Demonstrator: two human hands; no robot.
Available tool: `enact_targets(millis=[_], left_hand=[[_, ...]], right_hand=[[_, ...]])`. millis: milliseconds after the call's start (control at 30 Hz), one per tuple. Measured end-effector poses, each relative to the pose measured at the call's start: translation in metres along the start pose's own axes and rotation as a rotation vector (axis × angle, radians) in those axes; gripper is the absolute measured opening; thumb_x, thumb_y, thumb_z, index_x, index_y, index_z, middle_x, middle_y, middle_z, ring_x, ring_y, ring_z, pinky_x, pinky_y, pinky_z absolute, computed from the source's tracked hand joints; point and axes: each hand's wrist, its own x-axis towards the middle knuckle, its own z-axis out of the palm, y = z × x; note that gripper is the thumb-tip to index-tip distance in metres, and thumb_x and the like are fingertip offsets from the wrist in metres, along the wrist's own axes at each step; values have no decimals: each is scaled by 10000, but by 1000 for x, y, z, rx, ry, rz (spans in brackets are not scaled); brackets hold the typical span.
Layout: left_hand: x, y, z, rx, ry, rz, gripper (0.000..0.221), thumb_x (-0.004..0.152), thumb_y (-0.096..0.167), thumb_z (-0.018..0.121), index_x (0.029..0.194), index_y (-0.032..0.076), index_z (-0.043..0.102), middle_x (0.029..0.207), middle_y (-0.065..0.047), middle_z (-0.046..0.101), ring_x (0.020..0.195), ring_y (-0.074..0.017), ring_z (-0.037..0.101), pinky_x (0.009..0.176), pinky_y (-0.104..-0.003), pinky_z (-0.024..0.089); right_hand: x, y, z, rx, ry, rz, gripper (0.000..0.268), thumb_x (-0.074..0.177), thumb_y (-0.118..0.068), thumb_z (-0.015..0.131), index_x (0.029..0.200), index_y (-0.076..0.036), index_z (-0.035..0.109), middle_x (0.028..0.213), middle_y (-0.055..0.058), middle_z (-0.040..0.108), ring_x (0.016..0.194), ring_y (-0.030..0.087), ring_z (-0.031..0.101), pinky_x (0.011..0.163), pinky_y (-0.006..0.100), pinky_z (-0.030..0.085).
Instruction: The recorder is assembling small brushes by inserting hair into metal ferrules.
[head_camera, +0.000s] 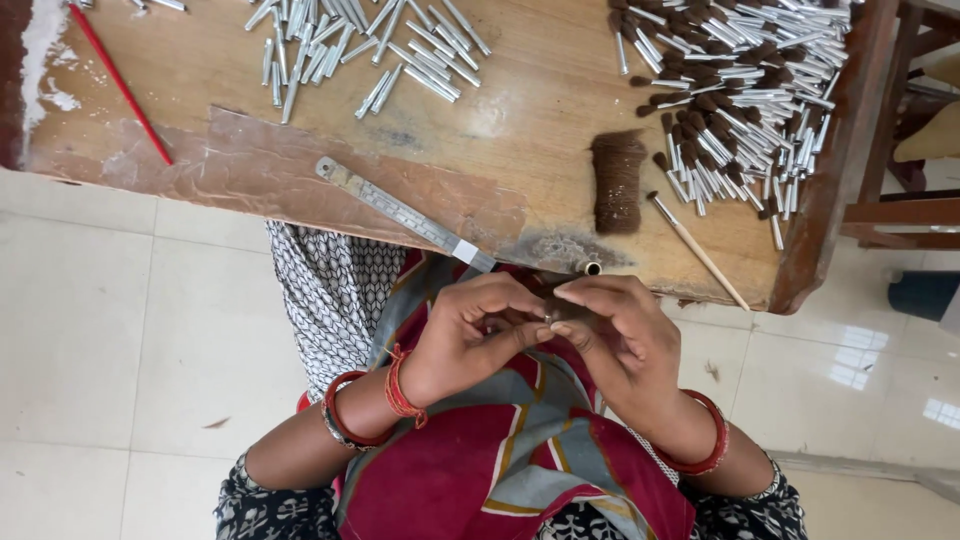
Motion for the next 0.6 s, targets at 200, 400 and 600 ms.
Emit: enact_targets(millis=[200,400,600], left_hand=[[-14,-38,-14,-450,73,-50,118,935,-73,733,1047,-54,703,1090,-104,764,1001,-130,736,895,-271,635],[-14,-39,-24,-356,184,-84,155,958,-13,747,1102,-52,705,1011,-100,767,889,-102,727,763,-232,616],[2,-20,-54,-129,368,-121,300,991,69,701,1275,-11,647,693,-30,702,598,-34,661,520,-176,519]], right_hand=[[1,9,20,-345,-35,-268,361,805,-38,857,1113,-22,670,993,121,704,897,269,691,768,348,535],[11,9,31,-419,-36,-320,303,824,28,811,1104,-21,708,987,114,717,870,260,700,742,351,545],[14,30,35,-453,-26,-339,275,851,13,815,1109,-40,737,1002,94,713,878,240,695,732,342,547]])
